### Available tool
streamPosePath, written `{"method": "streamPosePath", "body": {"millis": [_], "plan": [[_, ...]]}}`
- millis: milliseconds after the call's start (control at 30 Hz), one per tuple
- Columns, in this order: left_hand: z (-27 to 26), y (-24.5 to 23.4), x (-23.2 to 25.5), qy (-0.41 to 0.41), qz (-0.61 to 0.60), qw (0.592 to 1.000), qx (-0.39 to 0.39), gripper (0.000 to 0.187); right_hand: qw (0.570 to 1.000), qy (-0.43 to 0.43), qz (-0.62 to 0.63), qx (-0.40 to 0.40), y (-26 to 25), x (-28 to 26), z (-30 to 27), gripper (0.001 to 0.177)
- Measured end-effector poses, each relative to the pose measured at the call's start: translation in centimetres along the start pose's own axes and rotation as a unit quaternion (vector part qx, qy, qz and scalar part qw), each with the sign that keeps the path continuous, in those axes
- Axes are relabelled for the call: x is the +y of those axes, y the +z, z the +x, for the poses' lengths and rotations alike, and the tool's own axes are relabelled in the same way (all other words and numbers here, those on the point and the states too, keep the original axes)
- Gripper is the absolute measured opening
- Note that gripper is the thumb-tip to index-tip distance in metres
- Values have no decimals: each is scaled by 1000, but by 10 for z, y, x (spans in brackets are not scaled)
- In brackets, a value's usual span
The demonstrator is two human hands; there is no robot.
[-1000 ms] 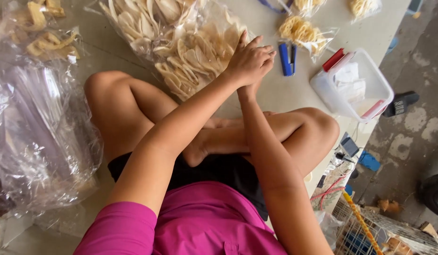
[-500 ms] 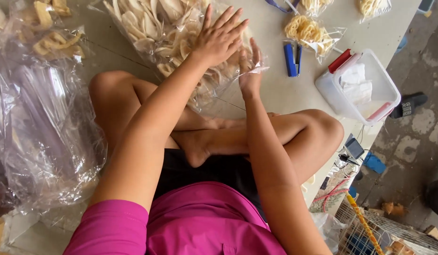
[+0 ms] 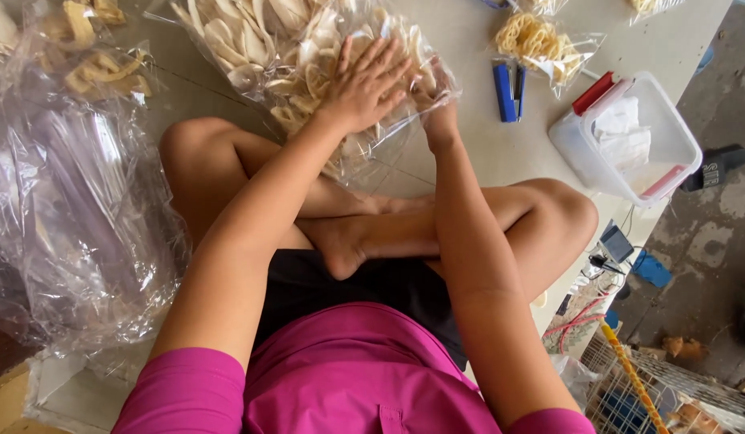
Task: Manually packaging snacks into plastic bags by inserting labels, folding the bag tops, and sealing them with a stapler.
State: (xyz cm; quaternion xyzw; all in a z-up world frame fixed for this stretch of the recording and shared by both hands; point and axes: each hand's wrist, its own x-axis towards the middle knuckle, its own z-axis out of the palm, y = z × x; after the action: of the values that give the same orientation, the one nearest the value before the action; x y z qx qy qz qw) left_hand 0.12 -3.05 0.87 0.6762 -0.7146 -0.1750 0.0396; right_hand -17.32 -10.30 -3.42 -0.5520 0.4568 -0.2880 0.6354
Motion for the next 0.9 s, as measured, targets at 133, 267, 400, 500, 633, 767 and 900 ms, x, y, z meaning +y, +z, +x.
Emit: {"method": "streamPosePath", "body": {"millis": [133,267,400,500,633,767,900], "plan": [[-2,-8,-4,-35,-37,997,64,65,970,-7,242,-29,4,38,5,97],[-50,-19,3,-50,-57,982,174,57,932,291,84,201,17,-27,-48,72],[-55,1,7,-68,-21,997,7,72,945,67,292,133,16,-30,-59,39],[-21,5,15,-103,11,995,14,79,925,126,284,216,14,-47,-54,105],[-2,13,31,-117,-11,989,93,69,867,345,226,281,3,-59,-62,70],[-35,15,28,-19,5,978,208,58,849,444,282,48,-11,-33,-61,48],[-41,29,12,12,-13,983,184,58,876,321,357,-40,3,22,-18,47]]}}
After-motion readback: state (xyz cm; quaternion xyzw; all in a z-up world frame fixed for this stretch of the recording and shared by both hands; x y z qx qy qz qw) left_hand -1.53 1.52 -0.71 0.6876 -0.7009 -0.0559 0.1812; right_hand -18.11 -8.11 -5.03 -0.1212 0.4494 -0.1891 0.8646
